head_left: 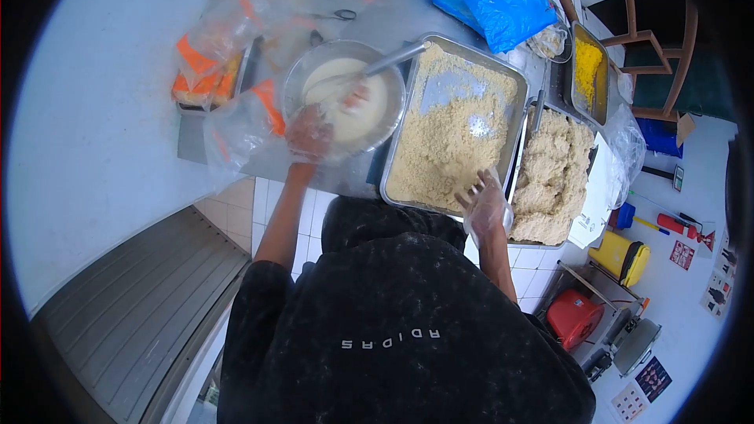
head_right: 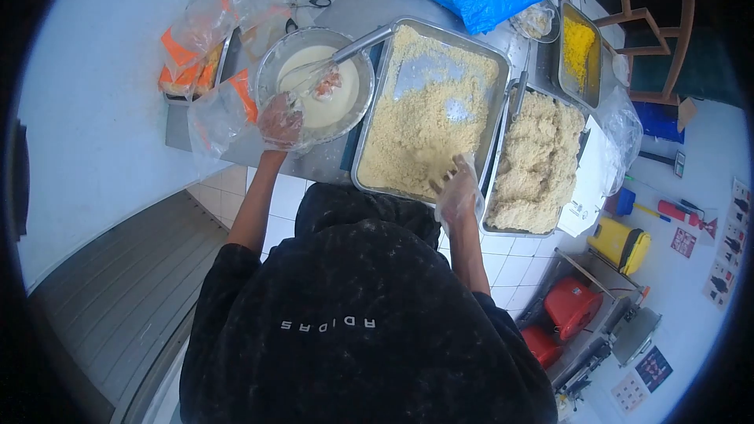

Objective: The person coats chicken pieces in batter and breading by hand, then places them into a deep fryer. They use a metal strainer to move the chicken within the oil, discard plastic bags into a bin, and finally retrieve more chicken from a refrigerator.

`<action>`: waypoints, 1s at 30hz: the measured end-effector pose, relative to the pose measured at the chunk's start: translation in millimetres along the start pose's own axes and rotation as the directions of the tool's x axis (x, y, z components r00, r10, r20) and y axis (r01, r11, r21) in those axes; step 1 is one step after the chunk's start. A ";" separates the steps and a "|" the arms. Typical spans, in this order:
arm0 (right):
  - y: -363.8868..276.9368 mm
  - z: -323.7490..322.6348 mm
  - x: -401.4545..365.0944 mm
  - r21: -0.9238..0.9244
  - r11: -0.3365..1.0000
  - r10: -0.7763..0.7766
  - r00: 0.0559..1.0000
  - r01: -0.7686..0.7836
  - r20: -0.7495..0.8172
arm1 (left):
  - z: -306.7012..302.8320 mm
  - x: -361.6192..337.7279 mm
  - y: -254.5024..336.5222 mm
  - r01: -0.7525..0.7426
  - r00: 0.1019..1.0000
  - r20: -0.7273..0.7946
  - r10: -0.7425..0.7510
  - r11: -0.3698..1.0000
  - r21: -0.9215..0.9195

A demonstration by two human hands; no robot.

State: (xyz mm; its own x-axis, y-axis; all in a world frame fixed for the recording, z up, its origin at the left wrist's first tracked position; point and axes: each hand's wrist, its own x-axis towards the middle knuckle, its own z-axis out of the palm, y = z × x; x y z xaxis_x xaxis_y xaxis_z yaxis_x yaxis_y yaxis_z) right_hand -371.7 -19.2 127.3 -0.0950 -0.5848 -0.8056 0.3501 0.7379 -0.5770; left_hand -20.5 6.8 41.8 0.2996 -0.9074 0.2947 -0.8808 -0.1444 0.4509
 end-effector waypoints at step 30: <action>38.9 52.5 97.0 -0.863 -0.441 -0.666 0.555 0.246 0.498 | -1.3 1.7 -1.4 0.000 0.999 0.034 0.002 0.998 -0.058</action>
State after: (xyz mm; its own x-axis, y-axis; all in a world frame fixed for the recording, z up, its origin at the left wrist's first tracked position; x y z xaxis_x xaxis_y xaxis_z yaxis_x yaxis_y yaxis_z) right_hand -318.4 -64.8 33.7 0.1784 -0.9839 0.0045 -0.9822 -0.1784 -0.0594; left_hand -18.3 6.0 42.8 0.2857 -0.9205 0.2666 -0.8581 -0.1218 0.4988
